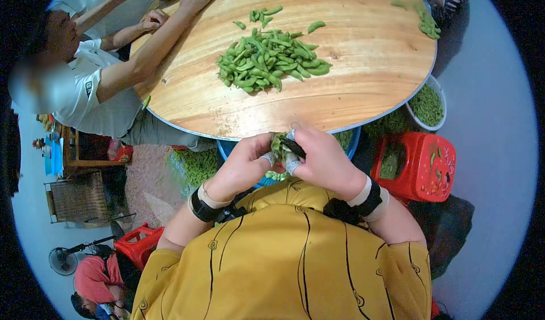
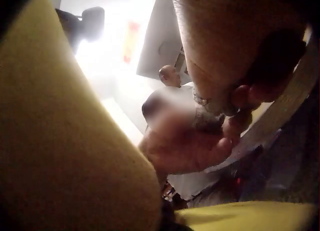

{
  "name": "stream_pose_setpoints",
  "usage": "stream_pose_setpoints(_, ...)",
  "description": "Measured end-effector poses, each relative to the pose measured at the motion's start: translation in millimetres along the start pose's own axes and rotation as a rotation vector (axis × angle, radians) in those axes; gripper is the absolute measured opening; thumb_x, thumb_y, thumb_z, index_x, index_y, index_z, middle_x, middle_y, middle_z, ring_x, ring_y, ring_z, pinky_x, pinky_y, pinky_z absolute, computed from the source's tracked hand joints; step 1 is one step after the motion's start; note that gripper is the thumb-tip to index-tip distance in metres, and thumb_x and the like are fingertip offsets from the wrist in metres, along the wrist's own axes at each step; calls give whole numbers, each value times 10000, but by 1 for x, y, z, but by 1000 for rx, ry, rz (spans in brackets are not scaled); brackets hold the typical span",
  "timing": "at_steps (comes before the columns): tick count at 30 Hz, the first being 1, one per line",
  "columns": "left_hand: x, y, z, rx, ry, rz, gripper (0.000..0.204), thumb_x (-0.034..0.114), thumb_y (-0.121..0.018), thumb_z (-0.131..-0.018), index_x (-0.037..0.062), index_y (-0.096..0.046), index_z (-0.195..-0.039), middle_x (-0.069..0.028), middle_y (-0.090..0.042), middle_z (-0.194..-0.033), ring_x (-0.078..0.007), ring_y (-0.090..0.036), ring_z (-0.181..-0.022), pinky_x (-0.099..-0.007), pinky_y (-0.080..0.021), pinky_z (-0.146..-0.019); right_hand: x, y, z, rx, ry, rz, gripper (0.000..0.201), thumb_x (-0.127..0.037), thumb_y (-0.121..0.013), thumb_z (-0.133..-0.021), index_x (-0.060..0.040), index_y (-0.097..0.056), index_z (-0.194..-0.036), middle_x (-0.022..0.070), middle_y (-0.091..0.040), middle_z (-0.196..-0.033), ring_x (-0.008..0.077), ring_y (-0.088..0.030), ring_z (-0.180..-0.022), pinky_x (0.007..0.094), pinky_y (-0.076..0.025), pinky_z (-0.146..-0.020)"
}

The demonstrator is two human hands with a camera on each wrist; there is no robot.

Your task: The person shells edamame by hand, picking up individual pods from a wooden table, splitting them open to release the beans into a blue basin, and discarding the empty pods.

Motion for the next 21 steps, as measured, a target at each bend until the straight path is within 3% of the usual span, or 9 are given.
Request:
stream_pose_setpoints(2,5,3,5,-7,45,266,341,-101,-397,-800,-28,-581,-1077,-36,-620,-900,-108,-580,-823,-262,-495,-753,-3,2,0,-1,-43,-186,250,-152,-695,-695,-8,-562,-849,187,-572,-738,383,-580,-705,429,-456,-602)
stream_pose_setpoints(5,4,24,16,26,25,319,351,-67,-404,-814,-15,-592,-1107,-22,-612,-886,-89,-539,-754,-236,-460,-708,4,1,2,-115,59,-52,237,-168,-685,-714,-17,-573,-858,179,-580,-756,387,-577,-700,436,-465,-612)
stream_pose_setpoints(7,6,43,34,49,27,194,363,-41,-401,-825,-1,-606,-1122,-9,-594,-901,-72,-501,-747,-221,-438,-688,1,8,-1,-172,131,-1,216,-171,-668,-735,-21,-580,-864,182,-592,-759,391,-579,-696,440,-472,-613)
stream_pose_setpoints(9,-11,65,53,97,79,-27,347,-72,-435,-793,-11,-606,-1088,-76,-612,-918,-173,-566,-807,-279,-472,-731,6,12,-6,-190,59,95,191,-164,-653,-750,-28,-586,-866,191,-597,-748,394,-586,-705,444,-478,-619)
stream_pose_setpoints(10,-20,76,63,100,80,-26,347,-72,-435,-793,-11,-606,-1088,-76,-612,-918,-173,-566,-807,-279,-472,-731,2,19,-16,-110,-6,71,197,-165,-646,-759,-26,-567,-875,206,-595,-731,396,-589,-710,455,-477,-628)
stream_pose_setpoints(12,-32,95,82,188,56,-949,340,-82,-498,-744,-23,-582,-1068,-170,-609,-939,-345,-581,-907,-361,-487,-813,2,27,-40,-51,-58,123,207,-158,-647,-758,-19,-550,-877,212,-594,-736,397,-591,-715,461,-478,-636)
stream_pose_setpoints(15,-56,103,103,323,177,-1129,351,-45,-584,-711,-29,-553,-1059,-236,-578,-948,-446,-531,-959,-421,-470,-839,10,27,-82,57,-64,245,231,-138,-655,-747,-5,-516,-876,223,-595,-749,399,-594,-727,470,-480,-650)
stream_pose_setpoints(17,-43,103,103,256,191,-1122,491,12,-644,-687,-6,-538,-1166,-230,-589,-1022,-399,-563,-962,-421,-471,-835,16,17,-104,104,-15,314,245,-126,-662,-738,2,-501,-872,228,-595,-756,401,-595,-733,473,-481,-655)
stream_pose_setpoints(21,-8,82,75,205,-98,-793,335,105,-658,-760,-29,-574,-1055,-219,-590,-868,-351,-605,-844,-387,-483,-734,15,11,-116,170,-27,425,266,-113,-682,-714,10,-500,-862,230,-597,-765,405,-599,-741,473,-482,-657)
Point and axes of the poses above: each hand's wrist, its own z-axis away from the middle knuckle, its own y-axis out of the back of the hand, x = y × z, the point moved 4 cm from there along -z, towards the middle knuckle
